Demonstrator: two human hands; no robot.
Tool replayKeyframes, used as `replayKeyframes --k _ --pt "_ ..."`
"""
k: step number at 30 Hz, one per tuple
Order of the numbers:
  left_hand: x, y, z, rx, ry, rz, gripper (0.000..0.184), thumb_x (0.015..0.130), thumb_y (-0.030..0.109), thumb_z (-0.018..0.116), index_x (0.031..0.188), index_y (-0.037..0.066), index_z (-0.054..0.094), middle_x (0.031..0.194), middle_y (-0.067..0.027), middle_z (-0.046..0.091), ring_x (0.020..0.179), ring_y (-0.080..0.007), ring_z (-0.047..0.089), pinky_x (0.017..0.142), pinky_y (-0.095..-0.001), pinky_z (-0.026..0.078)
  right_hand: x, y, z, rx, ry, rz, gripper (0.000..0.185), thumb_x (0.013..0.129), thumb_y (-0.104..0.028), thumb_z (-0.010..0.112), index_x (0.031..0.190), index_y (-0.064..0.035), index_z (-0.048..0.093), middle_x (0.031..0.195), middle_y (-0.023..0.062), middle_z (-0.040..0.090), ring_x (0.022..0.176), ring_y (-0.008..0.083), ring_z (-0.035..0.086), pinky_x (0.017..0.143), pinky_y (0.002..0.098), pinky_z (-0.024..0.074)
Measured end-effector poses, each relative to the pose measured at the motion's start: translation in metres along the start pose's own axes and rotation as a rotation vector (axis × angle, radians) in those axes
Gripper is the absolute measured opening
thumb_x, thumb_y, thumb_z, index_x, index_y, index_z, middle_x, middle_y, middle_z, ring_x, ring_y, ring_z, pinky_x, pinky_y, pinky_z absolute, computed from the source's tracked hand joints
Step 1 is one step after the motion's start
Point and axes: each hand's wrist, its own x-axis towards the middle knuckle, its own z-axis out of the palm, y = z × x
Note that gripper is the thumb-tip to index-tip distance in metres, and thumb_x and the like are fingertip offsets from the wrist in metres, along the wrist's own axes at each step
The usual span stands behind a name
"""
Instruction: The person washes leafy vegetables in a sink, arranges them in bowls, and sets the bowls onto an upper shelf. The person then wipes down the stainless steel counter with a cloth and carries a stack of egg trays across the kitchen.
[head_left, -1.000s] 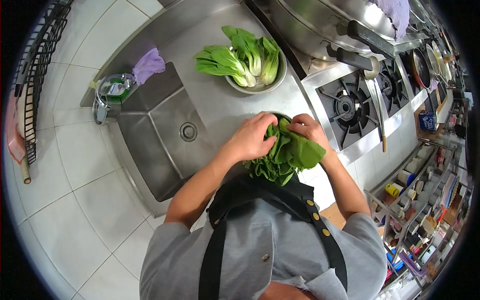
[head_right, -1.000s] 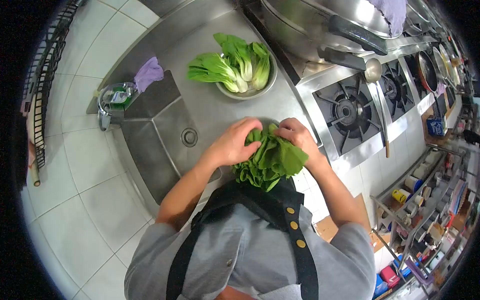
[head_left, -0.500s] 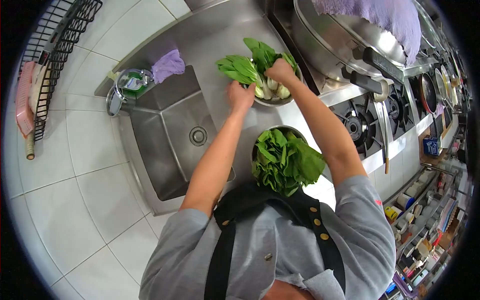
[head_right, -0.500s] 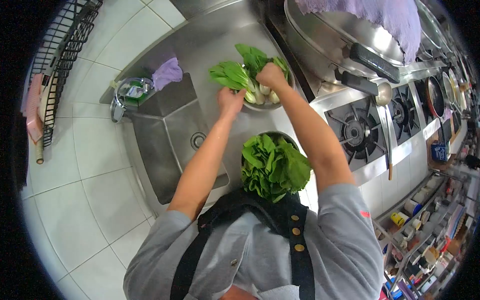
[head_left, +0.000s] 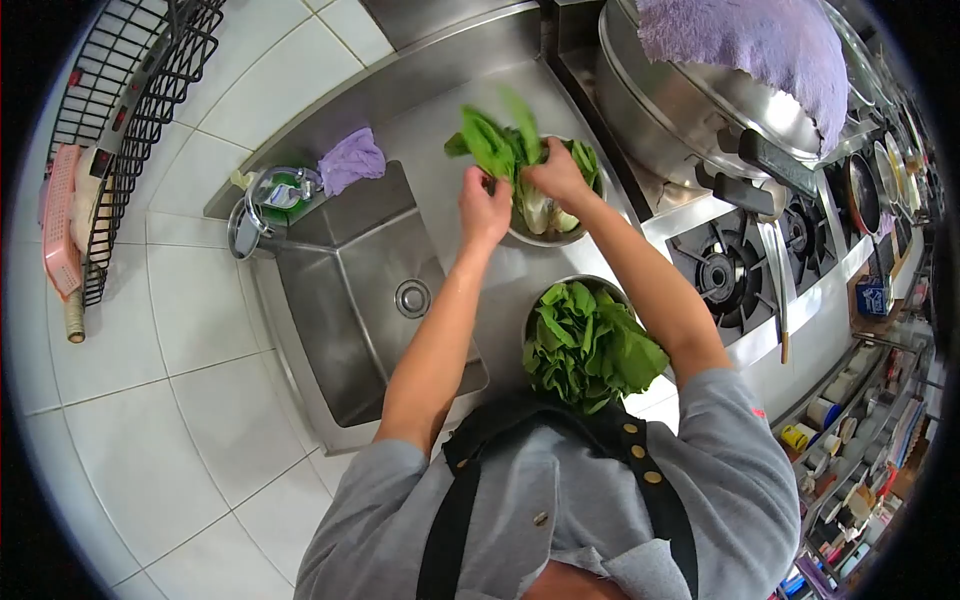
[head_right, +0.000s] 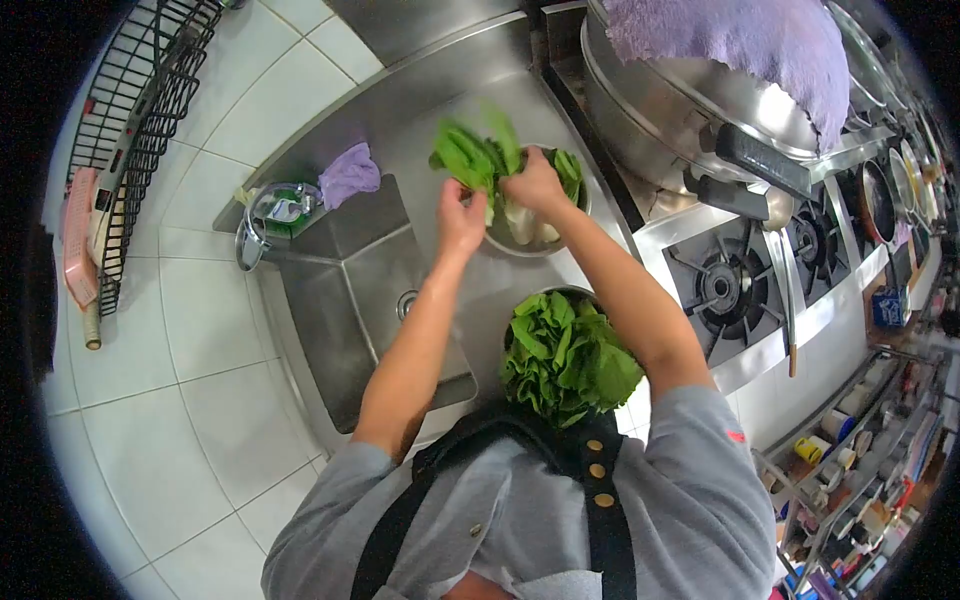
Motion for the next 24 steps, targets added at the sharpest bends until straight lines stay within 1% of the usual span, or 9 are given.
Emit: replayKeyframes --k 4,11,12,15,16,19,21,23,24 --pt "0.011 -0.005 -0.008 -0.236 0.11 -0.197 0.024 0.089 0.014 0.055 0.105 -0.003 0.047 0.094 -0.015 0.062 0.085 -0.027 0.06 0.078 -0.0379 0.046 -0.012 0.006 -0.033 0.42 -0.211 0.116 0.048 0.068 0.002 0.062 0.115 0.0041 0.053 0.1 0.0158 0.063 0.088 0.0235 0.062 0.073 0.0347 0.0523" --pt "0.011 -0.003 0.021 -0.085 -0.32 -0.385 0.034 0.088 0.011 0.055 0.118 -0.005 0.05 0.109 -0.0126 0.06 0.091 -0.0197 0.058 0.079 -0.0321 0.046 -0.034 -0.006 -0.026 0.685 -0.365 0.336 0.049 0.072 0.003 0.067 0.118 0.0026 0.051 0.109 0.0156 0.06 0.091 0.0244 0.062 0.073 0.0366 0.053" --pt "0.007 0.017 0.014 -0.177 -0.36 -0.448 0.036 0.085 0.005 0.054 0.12 -0.005 0.05 0.111 -0.0114 0.061 0.092 -0.0191 0.057 0.081 -0.032 0.046 -0.026 0.006 -0.016 0.739 -0.406 0.144 0.049 0.071 0.0 0.073 0.116 0.0035 0.053 0.105 0.0156 0.062 0.089 0.0245 0.063 0.074 0.0364 0.0527" --pt "0.002 0.03 -0.004 -0.347 -0.488 -0.395 0.034 0.085 0.001 0.052 0.118 -0.003 0.052 0.108 -0.0093 0.062 0.089 -0.0176 0.058 0.082 -0.0314 0.046 -0.011 0.023 -0.019 0.631 -0.4 0.285 0.047 0.068 0.0 0.076 0.111 0.0047 0.056 0.099 0.0154 0.064 0.084 0.0246 0.064 0.072 0.0364 0.0528" --pt "0.003 0.003 0.001 -0.226 -0.424 -0.14 0.034 0.087 0.002 0.052 0.12 -0.002 0.053 0.111 -0.0095 0.062 0.09 -0.0162 0.057 0.084 -0.0297 0.046 -0.008 0.025 -0.024 0.502 -0.34 0.31 0.044 0.068 -0.002 0.077 0.107 0.0056 0.058 0.093 0.0158 0.065 0.081 0.0247 0.065 0.071 0.0366 0.0536" --pt "-0.029 0.043 -0.019 0.055 -0.551 -0.14 0.035 0.09 0.007 0.052 0.124 -0.001 0.053 0.12 -0.0113 0.059 0.102 -0.0171 0.055 0.088 -0.0307 0.045 -0.04 -0.008 -0.073 0.715 -0.356 0.231 0.046 0.069 -0.004 0.078 0.108 0.007 0.057 0.099 0.017 0.064 0.085 0.0242 0.065 0.072 0.0369 0.0551" --pt "-0.059 0.042 -0.01 -0.093 -0.916 -0.18 0.039 0.091 0.018 0.056 0.125 -0.001 0.053 0.129 -0.0154 0.054 0.116 -0.0217 0.051 0.096 -0.0348 0.042 -0.068 -0.013 -0.111 0.68 -0.271 0.087 0.045 0.069 -0.009 0.079 0.107 0.0068 0.059 0.098 0.0156 0.065 0.084 0.0228 0.065 0.069 0.0357 0.0549" --pt "-0.095 0.064 -0.004 0.15 -1.017 0.14 0.049 0.089 0.034 0.059 0.123 -0.001 0.054 0.138 -0.0206 0.043 0.131 -0.0309 0.039 0.105 -0.0429 0.034 -0.095 -0.002 -0.149 0.462 -0.181 0.093 0.039 0.068 -0.012 0.081 0.098 0.0058 0.064 0.089 0.0115 0.067 0.077 0.018 0.064 0.07 0.0314 0.0528" --pt "-0.114 0.077 -0.004 0.34 -1.056 0.204 0.055 0.088 0.04 0.059 0.123 -0.002 0.053 0.141 -0.0244 0.036 0.134 -0.0362 0.032 0.107 -0.0462 0.03 -0.117 -0.009 -0.161 0.462 -0.128 0.096 0.054 0.068 -0.002 0.078 0.116 0.0062 0.053 0.101 0.0128 0.064 0.086 0.0221 0.065 0.078 0.0351 0.0538"
